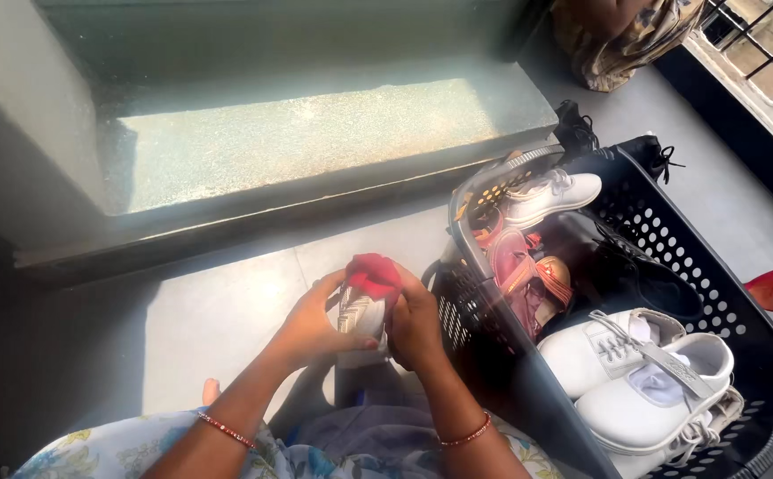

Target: Cleaning several pairs of white and black shoes using a red cloth.

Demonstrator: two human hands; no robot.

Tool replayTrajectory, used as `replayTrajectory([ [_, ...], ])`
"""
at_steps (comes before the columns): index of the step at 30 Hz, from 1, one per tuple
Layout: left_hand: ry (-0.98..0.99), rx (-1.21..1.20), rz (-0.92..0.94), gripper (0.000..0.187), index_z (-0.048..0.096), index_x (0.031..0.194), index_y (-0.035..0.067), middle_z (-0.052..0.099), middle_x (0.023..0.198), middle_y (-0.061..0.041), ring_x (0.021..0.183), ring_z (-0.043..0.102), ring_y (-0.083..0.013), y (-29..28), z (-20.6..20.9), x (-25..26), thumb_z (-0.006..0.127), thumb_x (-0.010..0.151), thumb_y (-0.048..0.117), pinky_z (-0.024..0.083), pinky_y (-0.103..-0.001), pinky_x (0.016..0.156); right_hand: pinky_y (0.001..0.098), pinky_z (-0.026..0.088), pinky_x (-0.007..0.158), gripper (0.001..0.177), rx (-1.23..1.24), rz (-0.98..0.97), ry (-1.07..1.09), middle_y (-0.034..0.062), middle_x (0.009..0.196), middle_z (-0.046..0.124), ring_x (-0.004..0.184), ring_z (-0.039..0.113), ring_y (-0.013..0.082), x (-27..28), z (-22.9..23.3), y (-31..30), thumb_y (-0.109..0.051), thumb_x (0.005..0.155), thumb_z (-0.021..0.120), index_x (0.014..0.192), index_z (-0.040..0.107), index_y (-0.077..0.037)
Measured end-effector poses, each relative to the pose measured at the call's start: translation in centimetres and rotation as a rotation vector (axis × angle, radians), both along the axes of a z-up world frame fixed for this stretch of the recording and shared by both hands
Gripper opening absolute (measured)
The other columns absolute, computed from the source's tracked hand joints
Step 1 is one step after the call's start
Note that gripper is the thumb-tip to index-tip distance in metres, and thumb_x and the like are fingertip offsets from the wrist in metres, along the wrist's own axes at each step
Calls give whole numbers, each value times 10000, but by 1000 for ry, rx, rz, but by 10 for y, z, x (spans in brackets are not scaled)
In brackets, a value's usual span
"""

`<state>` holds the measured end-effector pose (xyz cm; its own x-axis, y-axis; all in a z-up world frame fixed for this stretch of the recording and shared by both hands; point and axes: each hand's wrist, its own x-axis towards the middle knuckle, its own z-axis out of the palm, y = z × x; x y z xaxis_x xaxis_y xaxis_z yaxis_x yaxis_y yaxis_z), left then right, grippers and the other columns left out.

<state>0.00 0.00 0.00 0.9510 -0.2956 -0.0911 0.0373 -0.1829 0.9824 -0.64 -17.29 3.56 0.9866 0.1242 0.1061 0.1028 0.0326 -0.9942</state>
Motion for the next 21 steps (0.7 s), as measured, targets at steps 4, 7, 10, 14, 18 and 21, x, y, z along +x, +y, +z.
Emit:
replayTrajectory([
  [4, 38, 210, -94, 1187, 385, 1522, 154, 452, 1555, -80, 1454, 429, -272, -6, 12, 0, 990, 508, 269, 363, -403, 1187, 286, 547, 914, 447, -211, -20, 176, 160, 1242, 749, 1040, 694, 171, 0, 24, 1, 14, 945, 438, 1313, 691, -18],
  [7, 71, 336, -135, 1115, 356, 1536, 158, 499, 1521, -92, 1437, 457, -266, -2, 36, 0, 945, 596, 283, 372, -384, 1178, 278, 517, 985, 508, -296, -48, 81, 150, 1292, 702, 1123, 679, 150, 2, -2, -9, 20, 884, 435, 1348, 631, -38],
  [10, 70, 432, -108, 974, 383, 1526, 184, 505, 1521, -84, 1392, 511, -267, 8, 54, -3, 858, 681, 277, 427, -374, 1132, 302, 510, 1004, 603, -317, -21, -57, 154, 1304, 672, 1092, 662, 194, -1, -9, -5, 44, 837, 432, 1410, 584, -67],
  [14, -166, 631, -77, 900, 415, 1481, 111, 475, 1543, -141, 1466, 406, -307, 30, 52, -9, 803, 668, 93, 382, -383, 1169, 353, 498, 1043, 576, -526, -4, -349, 168, 1351, 671, 1184, 643, 284, -3, -31, 10, 45, 826, 509, 1374, 648, -68],
  [18, -101, 873, -139, 1026, 365, 1563, 191, 318, 1592, -163, 1509, 275, -297, 47, 68, -11, 872, 673, 125, 308, -391, 1198, 320, 532, 953, 490, -580, 38, -173, 124, 1347, 679, 1103, 695, 278, 6, -60, 11, 11, 851, 551, 1316, 677, -78],
  [21, 36, 995, -182, 998, 345, 1578, 227, 286, 1622, -126, 1539, 232, -283, 49, 86, -11, 875, 735, 175, 282, -409, 1221, 291, 562, 880, 433, -465, 101, 190, 111, 1280, 706, 1006, 735, 249, 15, -81, 4, 21, 884, 487, 1244, 711, -71],
])
